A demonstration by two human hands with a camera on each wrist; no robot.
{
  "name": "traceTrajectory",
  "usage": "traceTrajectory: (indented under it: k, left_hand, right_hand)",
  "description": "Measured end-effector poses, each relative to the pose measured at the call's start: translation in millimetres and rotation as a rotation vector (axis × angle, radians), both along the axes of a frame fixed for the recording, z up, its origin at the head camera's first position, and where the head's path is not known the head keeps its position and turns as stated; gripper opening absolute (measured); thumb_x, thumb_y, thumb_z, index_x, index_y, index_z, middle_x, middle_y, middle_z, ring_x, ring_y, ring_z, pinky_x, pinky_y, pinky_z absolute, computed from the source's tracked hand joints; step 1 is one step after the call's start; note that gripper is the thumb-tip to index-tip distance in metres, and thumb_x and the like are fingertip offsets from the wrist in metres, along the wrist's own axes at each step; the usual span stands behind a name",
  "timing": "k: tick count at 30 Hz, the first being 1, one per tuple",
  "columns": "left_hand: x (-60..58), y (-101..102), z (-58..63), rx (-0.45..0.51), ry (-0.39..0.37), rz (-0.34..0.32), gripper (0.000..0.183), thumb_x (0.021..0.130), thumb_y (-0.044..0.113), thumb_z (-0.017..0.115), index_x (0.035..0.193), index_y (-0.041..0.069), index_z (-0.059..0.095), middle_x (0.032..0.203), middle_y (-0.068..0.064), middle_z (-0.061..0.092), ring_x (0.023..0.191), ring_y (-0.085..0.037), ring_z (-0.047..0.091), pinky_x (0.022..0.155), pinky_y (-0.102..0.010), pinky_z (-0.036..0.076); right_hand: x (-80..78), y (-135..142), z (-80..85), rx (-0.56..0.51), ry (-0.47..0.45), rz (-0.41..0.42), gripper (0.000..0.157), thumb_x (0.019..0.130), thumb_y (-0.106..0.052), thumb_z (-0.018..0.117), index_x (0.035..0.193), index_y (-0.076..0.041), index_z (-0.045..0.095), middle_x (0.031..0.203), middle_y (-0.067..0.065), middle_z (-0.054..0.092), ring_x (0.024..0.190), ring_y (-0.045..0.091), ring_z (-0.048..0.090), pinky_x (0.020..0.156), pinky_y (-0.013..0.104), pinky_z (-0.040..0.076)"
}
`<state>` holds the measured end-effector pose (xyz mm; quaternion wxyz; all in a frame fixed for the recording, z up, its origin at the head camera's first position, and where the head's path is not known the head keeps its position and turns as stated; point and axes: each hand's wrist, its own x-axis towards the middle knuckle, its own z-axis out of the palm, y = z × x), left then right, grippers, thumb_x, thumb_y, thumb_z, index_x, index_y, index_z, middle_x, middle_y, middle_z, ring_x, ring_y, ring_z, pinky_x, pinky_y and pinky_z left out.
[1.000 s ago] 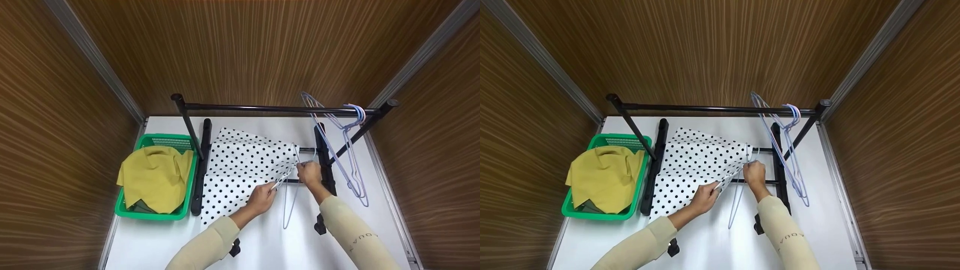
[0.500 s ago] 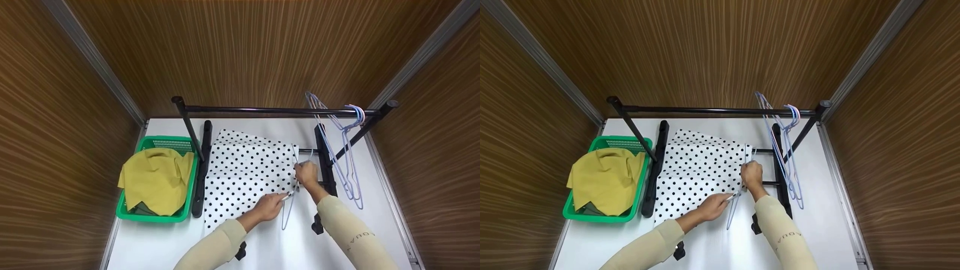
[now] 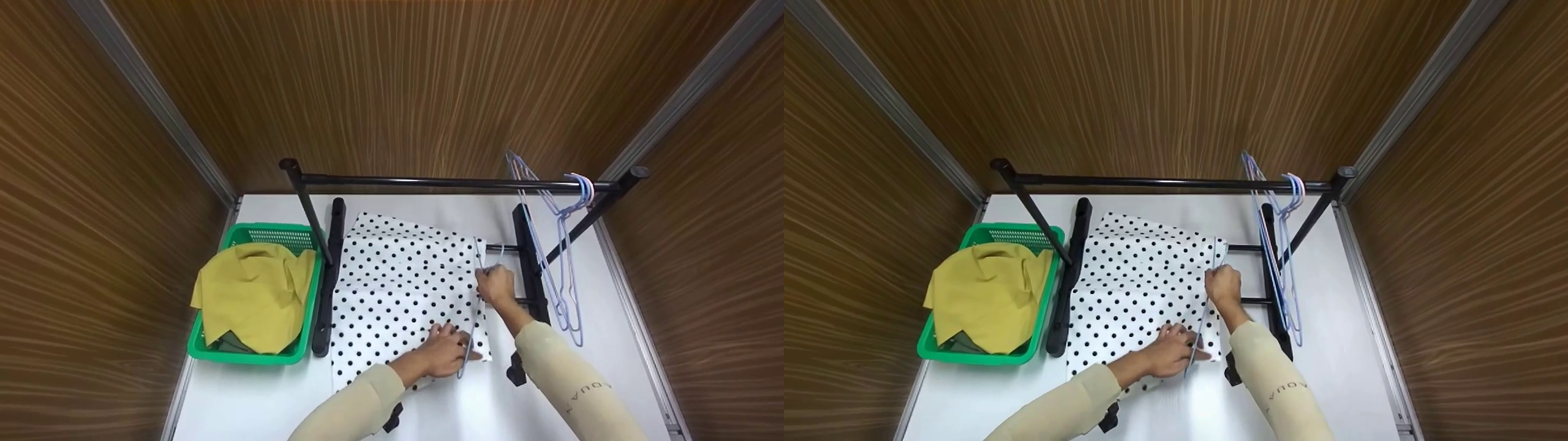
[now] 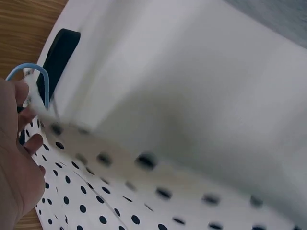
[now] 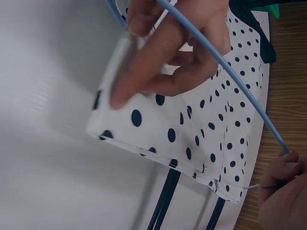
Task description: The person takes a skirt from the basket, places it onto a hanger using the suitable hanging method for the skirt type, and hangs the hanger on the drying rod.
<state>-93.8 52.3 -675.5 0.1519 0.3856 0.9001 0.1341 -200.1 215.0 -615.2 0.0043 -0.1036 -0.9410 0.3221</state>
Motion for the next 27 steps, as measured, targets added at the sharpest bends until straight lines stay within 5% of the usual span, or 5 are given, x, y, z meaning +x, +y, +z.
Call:
traceTrajectory:
  k: [3,7,15,20,27]
  left_hand:
    - [1.0,-3.9,-0.9,0.024,-0.036,-0.015,0.036,0.1,0.029,0.046,0.128,0.036,0.067,0.144,0.013,0.053,0.119,-0.013,0.042,0.099,-0.036,0.03]
    - [-2.2,-11.3,0.4,0.096,-0.042,0.054,0.032,0.098,0.027,0.046,0.117,0.025,0.072,0.132,0.008,0.062,0.117,-0.014,0.047,0.099,-0.036,0.033]
    - [-33.2,-25.4,33.6,0.309,0.324,0.339,0.029,0.103,0.025,0.039,0.085,0.018,0.061,0.076,0.004,0.062,0.075,-0.015,0.056,0.078,-0.032,0.042]
    - [-58.0,-16.1,61.5,0.361,0.337,0.422,0.034,0.105,0.04,0.039,0.106,0.016,0.063,0.099,0.003,0.065,0.093,-0.015,0.057,0.086,-0.034,0.04]
    - [-73.7,-1.7,74.9,0.263,0.351,0.4,0.034,0.105,0.038,0.043,0.114,0.012,0.062,0.11,-0.002,0.063,0.103,-0.019,0.055,0.09,-0.036,0.038]
  right_hand:
    - [0.5,0.7,0.9,-0.074,-0.069,0.009,0.038,0.093,-0.024,0.061,0.062,-0.004,0.068,0.047,0.0,0.059,0.046,0.017,0.058,0.049,0.028,0.045]
    - [1.5,0.0,1.2,-0.16,-0.145,0.064,0.036,0.096,-0.026,0.061,0.075,0.003,0.069,0.049,0.004,0.06,0.037,0.01,0.052,0.04,0.022,0.041]
    - [4.2,-4.3,-2.3,-0.187,-0.206,0.13,0.031,0.095,-0.026,0.063,0.088,0.003,0.071,0.059,0.009,0.065,0.048,0.021,0.063,0.042,0.022,0.045]
    - [10.0,-5.0,-9.1,-0.188,-0.186,0.192,0.026,0.093,-0.02,0.065,0.102,0.004,0.071,0.066,0.013,0.068,0.047,0.016,0.059,0.043,0.021,0.044]
    - [13.1,-6.9,-13.9,-0.142,-0.153,0.295,0.012,0.088,-0.009,0.063,0.077,-0.007,0.062,0.056,-0.001,0.057,0.044,0.007,0.051,0.044,0.021,0.043]
